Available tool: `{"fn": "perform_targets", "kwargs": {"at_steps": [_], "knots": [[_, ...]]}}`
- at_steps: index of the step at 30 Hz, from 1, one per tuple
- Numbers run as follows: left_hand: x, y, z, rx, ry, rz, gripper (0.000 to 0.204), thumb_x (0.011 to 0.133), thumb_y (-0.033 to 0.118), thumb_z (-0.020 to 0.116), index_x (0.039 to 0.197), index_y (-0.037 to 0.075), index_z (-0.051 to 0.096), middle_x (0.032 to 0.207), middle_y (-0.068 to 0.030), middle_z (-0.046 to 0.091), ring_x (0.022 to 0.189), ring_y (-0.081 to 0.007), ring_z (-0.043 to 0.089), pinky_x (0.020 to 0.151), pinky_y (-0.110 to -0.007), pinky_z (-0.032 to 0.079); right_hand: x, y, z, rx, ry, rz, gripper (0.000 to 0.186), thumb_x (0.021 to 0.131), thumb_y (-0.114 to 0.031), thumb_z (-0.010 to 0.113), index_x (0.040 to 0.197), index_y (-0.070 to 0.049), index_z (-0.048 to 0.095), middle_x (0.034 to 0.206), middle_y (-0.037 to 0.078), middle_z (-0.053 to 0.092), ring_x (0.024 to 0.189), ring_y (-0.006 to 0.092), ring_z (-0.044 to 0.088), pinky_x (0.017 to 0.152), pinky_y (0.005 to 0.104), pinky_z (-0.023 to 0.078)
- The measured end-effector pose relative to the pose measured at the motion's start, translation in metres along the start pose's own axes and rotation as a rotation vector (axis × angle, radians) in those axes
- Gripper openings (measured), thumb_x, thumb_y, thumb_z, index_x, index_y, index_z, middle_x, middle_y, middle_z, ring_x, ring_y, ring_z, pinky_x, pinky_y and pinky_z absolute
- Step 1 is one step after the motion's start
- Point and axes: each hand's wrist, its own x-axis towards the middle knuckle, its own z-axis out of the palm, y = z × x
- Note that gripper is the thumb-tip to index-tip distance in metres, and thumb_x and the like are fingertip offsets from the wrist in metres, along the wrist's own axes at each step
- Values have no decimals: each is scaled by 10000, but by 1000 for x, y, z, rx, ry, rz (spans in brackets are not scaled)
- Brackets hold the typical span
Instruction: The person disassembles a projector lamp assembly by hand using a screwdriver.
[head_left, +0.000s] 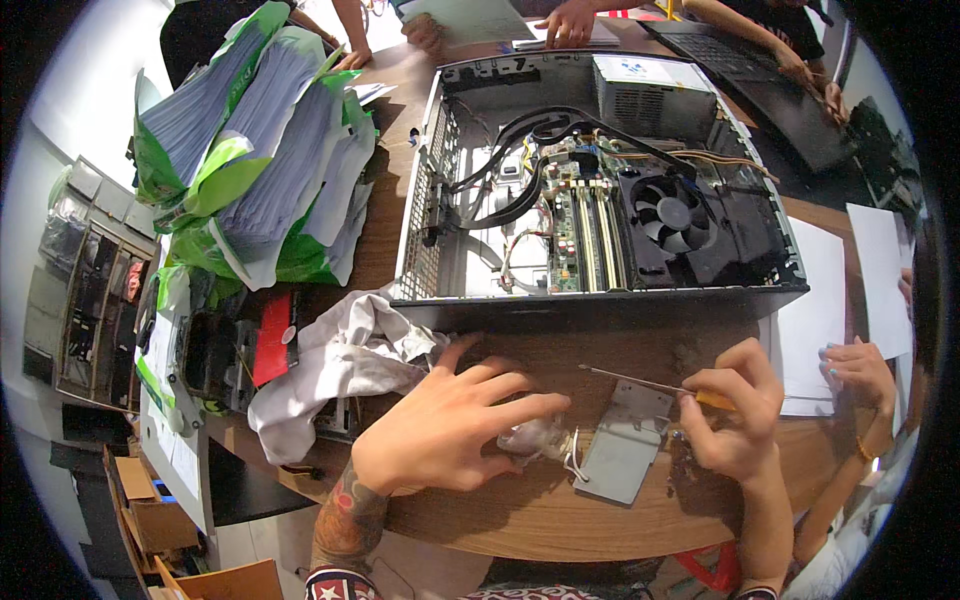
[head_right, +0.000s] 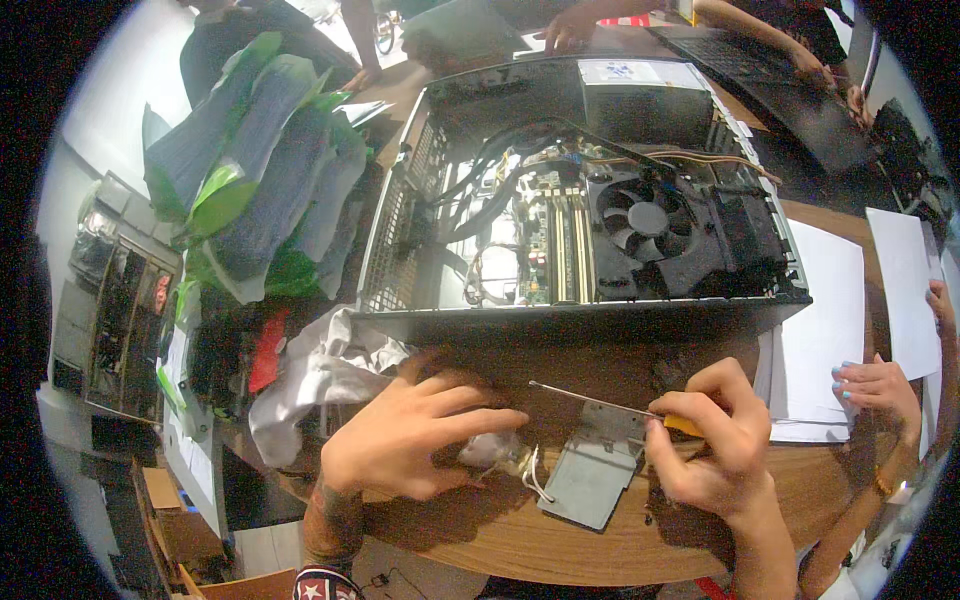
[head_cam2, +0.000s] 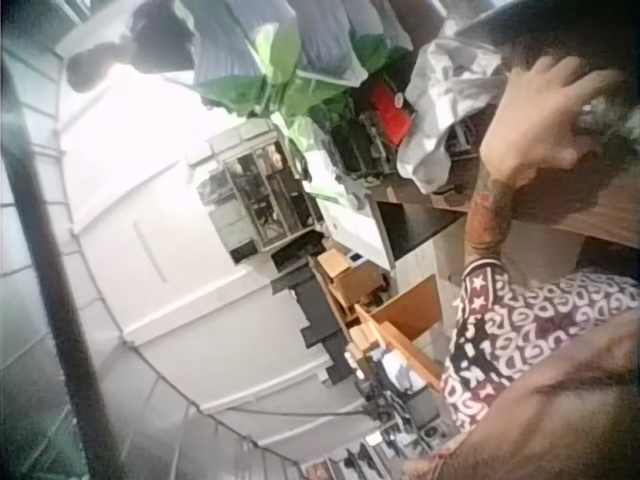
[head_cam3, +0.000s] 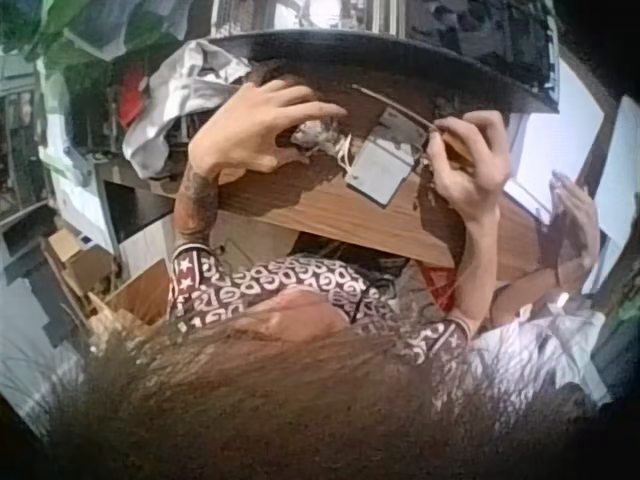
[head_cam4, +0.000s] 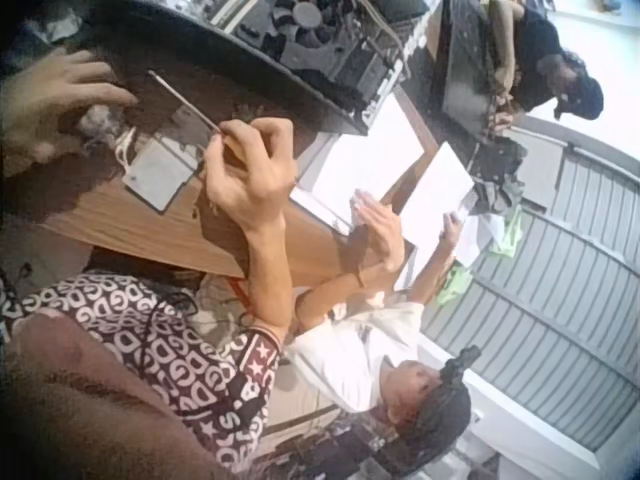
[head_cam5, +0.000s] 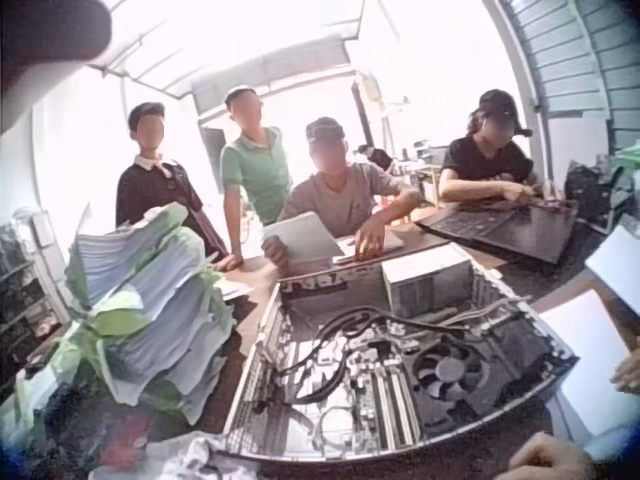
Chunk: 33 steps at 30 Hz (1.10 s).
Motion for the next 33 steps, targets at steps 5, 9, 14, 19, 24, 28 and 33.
{"fn": "perform_targets", "kwargs": {"at_steps": [5,9,14,19,24,28,33], "knots": [[2,-4,5,-28,83,31,732,637,299,798,1288,135,506,1086,-83,592,1024,-297,577,852,-413,462,0,1,-3,59,-22,22,142,634,-1,712,721,-23,602,694,92,498,549,186,483,473,283,385],[2,-5,3,-110,59,21,707,634,297,802,1248,95,516,1077,-102,593,1017,-314,575,841,-406,462,-2,1,-3,102,-53,52,140,650,-6,712,696,-24,580,678,96,494,522,196,481,452,293,379],[4,-8,0,-214,101,59,687,623,274,821,1212,67,534,1081,-122,594,1021,-325,577,837,-404,467,-2,1,-2,97,-60,20,141,656,-27,716,686,-37,579,666,93,494,495,208,489,429,312,375],[6,-6,1,-256,113,42,684,587,219,829,1193,52,557,1118,-137,591,1004,-328,588,831,-384,477,-2,4,-5,108,-85,-8,159,662,-60,721,672,-48,562,651,90,483,485,218,487,425,326,374],[6,-6,2,-315,143,72,704,543,169,807,1194,45,571,1121,-148,580,988,-331,588,817,-390,479,0,1,-7,166,-196,16,219,676,-89,745,660,-61,529,634,75,454,473,222,463,422,338,359],[8,-3,5,-266,234,124,712,523,168,806,1188,50,580,1126,-153,576,989,-332,589,830,-403,468,-2,-8,-3,249,-257,84,230,674,-118,791,689,-66,567,630,58,481,464,205,476,416,317,363],[7,-2,7,-304,271,102,647,562,175,816,1153,55,582,1124,-153,592,986,-338,591,845,-413,453,-7,-6,4,200,-272,2,258,653,-181,827,780,-68,633,628,50,494,470,205,499,416,310,373]]}}
